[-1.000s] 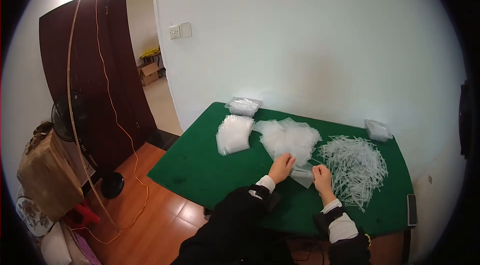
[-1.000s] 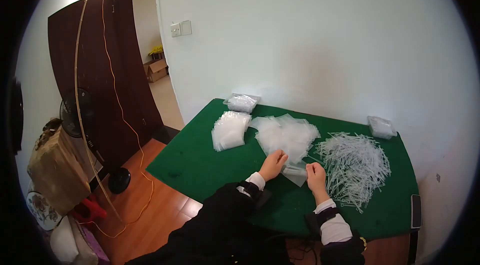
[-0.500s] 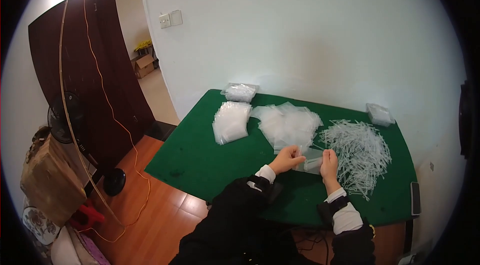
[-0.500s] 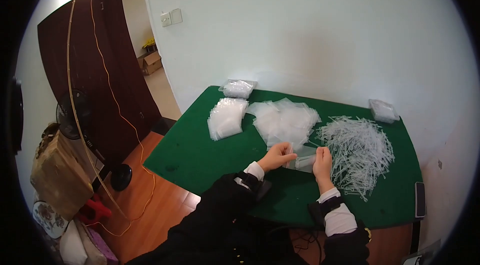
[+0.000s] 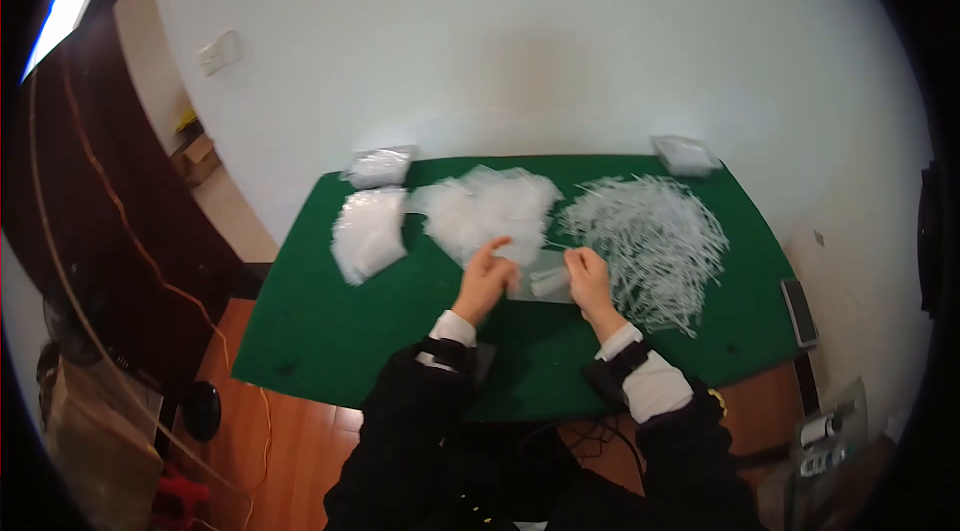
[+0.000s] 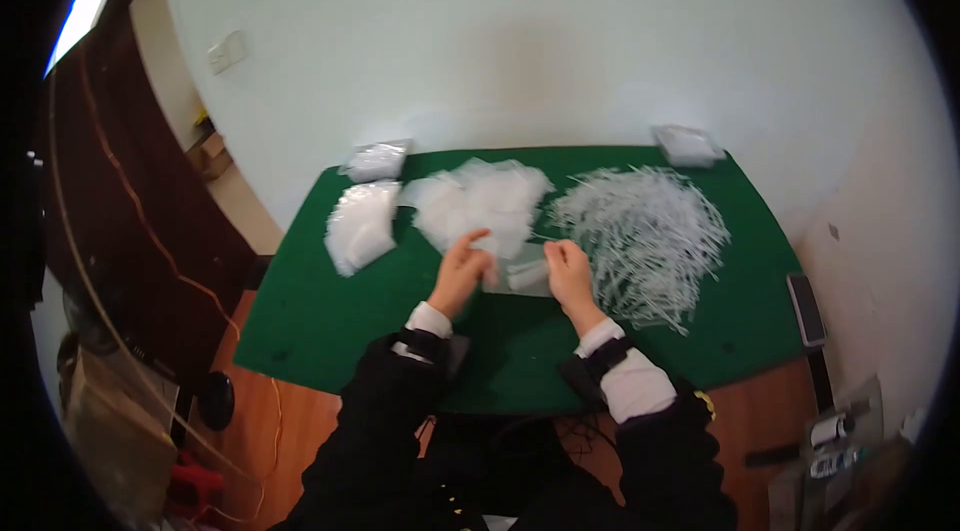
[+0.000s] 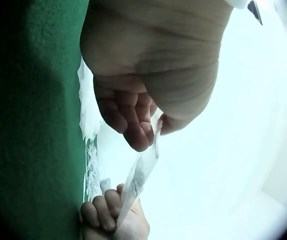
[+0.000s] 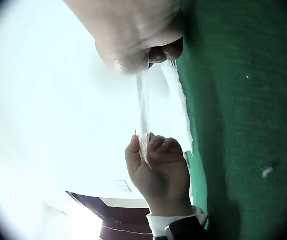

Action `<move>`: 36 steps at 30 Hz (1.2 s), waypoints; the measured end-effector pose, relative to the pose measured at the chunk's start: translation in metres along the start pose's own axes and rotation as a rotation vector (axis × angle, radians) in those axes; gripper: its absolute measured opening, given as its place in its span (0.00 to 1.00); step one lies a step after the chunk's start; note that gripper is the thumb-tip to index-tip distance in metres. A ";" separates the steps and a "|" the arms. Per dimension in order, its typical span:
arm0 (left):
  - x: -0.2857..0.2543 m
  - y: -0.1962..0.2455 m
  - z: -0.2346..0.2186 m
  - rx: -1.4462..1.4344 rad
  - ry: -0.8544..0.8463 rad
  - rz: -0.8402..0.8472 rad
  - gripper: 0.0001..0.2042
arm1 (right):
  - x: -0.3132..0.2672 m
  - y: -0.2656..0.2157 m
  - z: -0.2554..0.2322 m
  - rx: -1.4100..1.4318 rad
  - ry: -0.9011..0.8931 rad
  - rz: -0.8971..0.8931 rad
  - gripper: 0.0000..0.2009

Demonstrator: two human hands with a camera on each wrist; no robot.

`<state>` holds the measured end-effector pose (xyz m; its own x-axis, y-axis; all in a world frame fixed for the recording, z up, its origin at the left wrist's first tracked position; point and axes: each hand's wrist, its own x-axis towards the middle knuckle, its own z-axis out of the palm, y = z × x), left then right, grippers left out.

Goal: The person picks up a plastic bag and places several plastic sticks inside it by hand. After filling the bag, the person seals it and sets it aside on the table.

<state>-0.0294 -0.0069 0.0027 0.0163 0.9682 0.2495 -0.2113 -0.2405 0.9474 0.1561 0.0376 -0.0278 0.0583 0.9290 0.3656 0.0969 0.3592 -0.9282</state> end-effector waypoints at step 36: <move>0.000 0.004 0.004 0.372 0.101 0.179 0.05 | -0.006 -0.026 -0.006 0.134 -0.298 -0.054 0.09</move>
<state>-0.0260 -0.0085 0.0076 -0.0885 0.9063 0.4132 0.1650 -0.3958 0.9034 0.1590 0.0220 -0.0059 -0.2381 0.8866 0.3966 -0.0406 0.3989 -0.9161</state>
